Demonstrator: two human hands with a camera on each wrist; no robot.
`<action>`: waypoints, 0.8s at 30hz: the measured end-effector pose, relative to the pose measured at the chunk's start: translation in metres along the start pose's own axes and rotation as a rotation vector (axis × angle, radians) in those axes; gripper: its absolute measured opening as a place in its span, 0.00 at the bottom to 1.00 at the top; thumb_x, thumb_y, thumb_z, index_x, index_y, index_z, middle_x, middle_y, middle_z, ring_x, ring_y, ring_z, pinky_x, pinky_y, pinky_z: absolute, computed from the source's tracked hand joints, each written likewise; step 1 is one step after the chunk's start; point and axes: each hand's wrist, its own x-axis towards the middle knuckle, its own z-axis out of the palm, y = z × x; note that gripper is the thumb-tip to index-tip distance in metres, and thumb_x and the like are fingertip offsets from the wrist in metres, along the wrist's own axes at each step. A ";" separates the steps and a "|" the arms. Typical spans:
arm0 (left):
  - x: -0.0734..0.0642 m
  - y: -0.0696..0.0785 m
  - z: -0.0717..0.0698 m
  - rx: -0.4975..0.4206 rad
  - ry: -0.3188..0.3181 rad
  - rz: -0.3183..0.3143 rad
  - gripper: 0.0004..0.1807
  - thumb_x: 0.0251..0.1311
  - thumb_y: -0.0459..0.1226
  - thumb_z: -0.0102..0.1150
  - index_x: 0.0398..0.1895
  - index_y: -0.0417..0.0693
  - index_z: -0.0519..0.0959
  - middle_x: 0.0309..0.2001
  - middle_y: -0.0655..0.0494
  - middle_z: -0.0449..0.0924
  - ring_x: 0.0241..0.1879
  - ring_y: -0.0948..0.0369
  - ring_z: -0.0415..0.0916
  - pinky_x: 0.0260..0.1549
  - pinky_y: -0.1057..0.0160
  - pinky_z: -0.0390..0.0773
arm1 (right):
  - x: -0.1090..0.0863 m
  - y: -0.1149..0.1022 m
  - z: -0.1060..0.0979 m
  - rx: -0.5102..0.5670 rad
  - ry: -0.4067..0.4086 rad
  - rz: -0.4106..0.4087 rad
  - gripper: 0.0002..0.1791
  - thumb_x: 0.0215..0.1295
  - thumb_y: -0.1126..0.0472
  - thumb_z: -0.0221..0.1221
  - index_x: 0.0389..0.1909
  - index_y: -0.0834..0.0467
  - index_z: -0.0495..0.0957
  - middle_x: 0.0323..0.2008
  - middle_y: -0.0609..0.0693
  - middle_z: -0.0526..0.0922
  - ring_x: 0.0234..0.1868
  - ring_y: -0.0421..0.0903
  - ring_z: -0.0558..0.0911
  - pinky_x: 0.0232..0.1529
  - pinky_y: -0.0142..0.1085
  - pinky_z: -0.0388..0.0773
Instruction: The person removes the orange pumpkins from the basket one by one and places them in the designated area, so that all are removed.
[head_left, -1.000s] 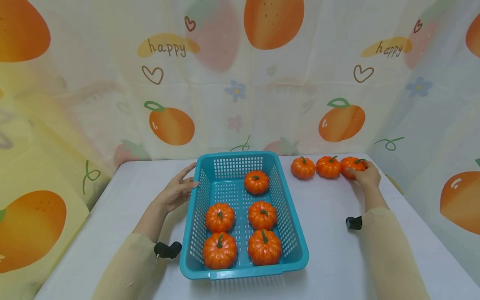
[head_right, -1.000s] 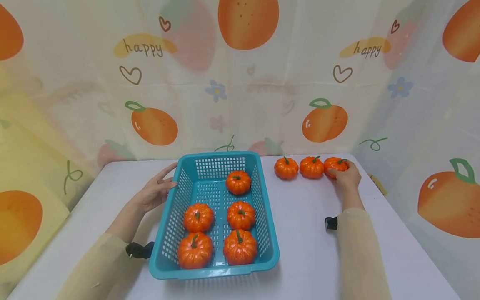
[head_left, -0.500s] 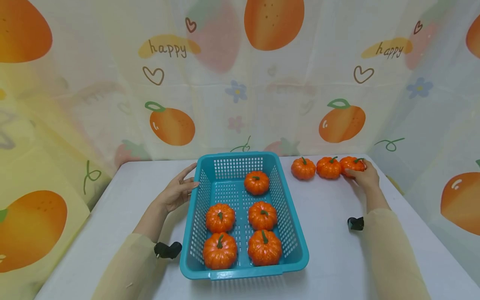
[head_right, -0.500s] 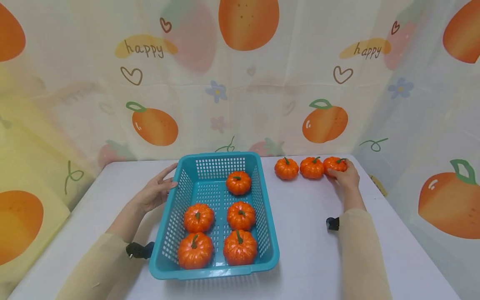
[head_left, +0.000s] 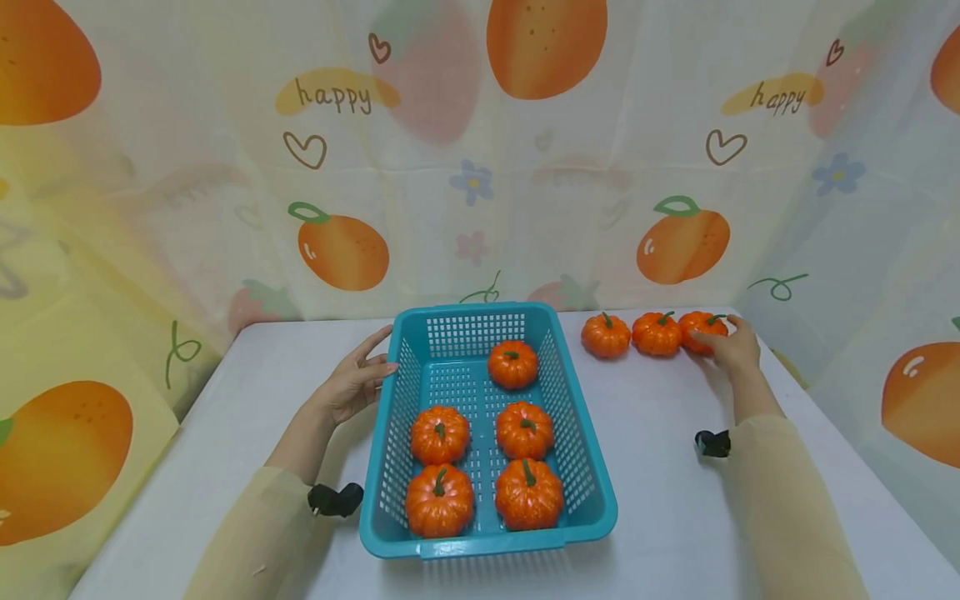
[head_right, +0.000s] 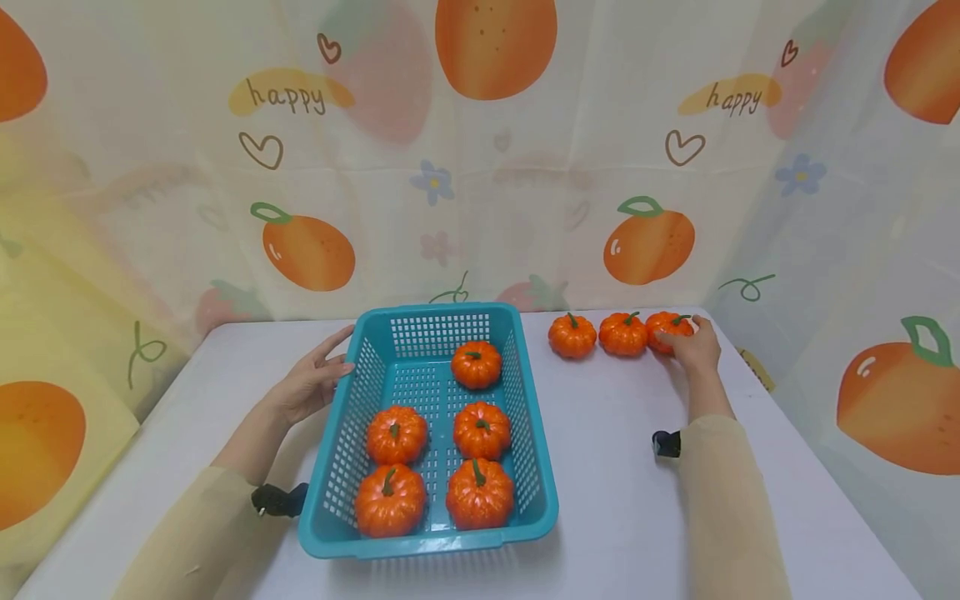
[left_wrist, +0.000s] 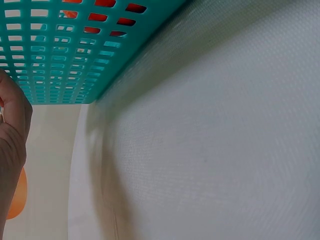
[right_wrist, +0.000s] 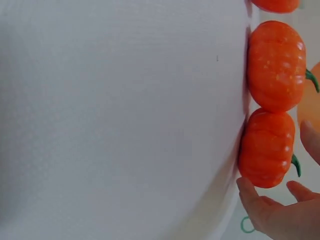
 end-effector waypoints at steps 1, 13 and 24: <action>0.000 0.000 0.000 -0.001 0.002 -0.001 0.42 0.70 0.28 0.49 0.80 0.60 0.43 0.46 0.56 0.78 0.35 0.64 0.84 0.40 0.64 0.86 | -0.001 -0.001 -0.001 0.007 0.002 -0.002 0.47 0.69 0.52 0.56 0.78 0.63 0.39 0.78 0.67 0.43 0.75 0.67 0.56 0.75 0.55 0.61; 0.001 -0.001 0.001 -0.002 0.002 -0.004 0.42 0.70 0.28 0.49 0.80 0.61 0.44 0.47 0.56 0.77 0.35 0.64 0.84 0.40 0.65 0.86 | -0.012 -0.033 -0.014 0.193 0.124 -0.039 0.44 0.68 0.51 0.59 0.79 0.52 0.46 0.80 0.57 0.43 0.80 0.58 0.48 0.80 0.51 0.51; 0.000 0.001 0.000 -0.032 -0.020 -0.004 0.42 0.69 0.27 0.50 0.80 0.59 0.43 0.45 0.56 0.78 0.34 0.63 0.84 0.40 0.64 0.87 | -0.043 -0.090 -0.007 0.513 -0.076 -0.120 0.45 0.64 0.55 0.64 0.77 0.46 0.52 0.79 0.55 0.45 0.73 0.52 0.64 0.74 0.45 0.64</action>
